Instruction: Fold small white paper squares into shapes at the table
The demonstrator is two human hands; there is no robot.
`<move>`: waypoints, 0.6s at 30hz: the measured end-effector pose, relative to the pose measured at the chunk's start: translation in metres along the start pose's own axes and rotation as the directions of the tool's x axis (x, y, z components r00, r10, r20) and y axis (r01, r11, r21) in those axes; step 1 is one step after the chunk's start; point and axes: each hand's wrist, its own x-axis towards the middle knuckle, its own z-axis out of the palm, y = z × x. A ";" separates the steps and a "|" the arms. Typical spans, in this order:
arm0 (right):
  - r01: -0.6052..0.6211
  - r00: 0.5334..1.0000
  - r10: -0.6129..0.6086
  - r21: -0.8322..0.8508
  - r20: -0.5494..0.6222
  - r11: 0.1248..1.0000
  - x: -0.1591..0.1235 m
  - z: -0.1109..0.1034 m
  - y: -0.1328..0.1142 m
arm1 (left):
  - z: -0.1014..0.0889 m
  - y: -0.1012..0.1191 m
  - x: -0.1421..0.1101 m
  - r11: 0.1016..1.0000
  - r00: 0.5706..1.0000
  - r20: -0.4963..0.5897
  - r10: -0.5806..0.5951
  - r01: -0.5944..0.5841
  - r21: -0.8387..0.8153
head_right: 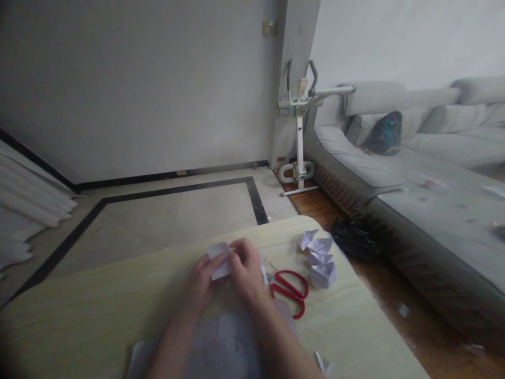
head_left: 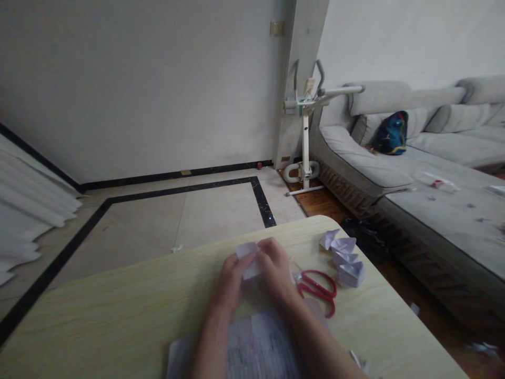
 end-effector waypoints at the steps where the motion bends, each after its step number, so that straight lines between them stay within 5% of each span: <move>1: 0.000 1.000 0.000 -0.003 -0.004 1.000 0.000 0.000 -0.001 | 0.000 0.000 0.000 1.000 1.000 0.003 0.009 -0.009 0.009; 18: -0.037 0.999 0.037 -0.001 -0.005 0.999 0.003 -0.001 -0.002 | 0.004 0.001 -0.002 0.996 0.997 0.011 0.081 -0.081 0.032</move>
